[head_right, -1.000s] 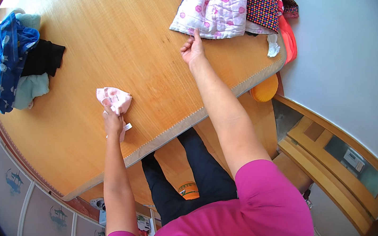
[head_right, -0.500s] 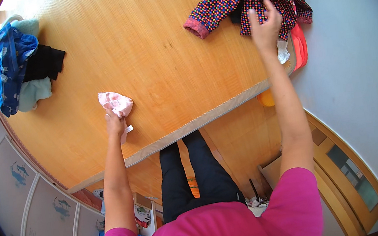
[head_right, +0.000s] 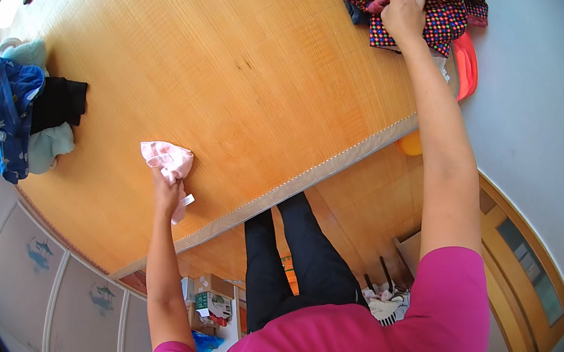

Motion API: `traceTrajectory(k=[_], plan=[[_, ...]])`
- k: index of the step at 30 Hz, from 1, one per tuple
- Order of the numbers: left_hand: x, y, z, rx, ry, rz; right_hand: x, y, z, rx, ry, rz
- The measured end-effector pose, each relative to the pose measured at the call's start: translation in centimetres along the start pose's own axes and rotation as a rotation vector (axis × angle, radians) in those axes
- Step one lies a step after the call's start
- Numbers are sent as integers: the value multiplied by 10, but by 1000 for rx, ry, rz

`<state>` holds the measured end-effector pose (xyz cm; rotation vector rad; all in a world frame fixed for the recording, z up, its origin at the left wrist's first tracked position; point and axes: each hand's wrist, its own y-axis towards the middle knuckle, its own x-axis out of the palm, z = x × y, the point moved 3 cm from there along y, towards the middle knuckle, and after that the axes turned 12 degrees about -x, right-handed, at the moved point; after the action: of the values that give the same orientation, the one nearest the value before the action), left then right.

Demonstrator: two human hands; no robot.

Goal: The person bundles a stack of hangers using a rubber band, moves items of clothing on a bed, and places a bagged item and other garments into a closet.

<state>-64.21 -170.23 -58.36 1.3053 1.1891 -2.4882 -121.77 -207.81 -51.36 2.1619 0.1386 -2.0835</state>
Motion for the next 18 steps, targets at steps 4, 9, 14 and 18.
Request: traceTrajectory(k=[4,9,14,18], plan=[[-74,39,36,169,-166,261,44,5,38,4,271,-457],[-173,196,100,395,81,643,37,34,43,-13,691,-675],[-191,340,163,-120,-52,654,71,59,34,-203,775,-589],[-31,292,356,-9,426,631,73,48,60,-67,928,-774]])
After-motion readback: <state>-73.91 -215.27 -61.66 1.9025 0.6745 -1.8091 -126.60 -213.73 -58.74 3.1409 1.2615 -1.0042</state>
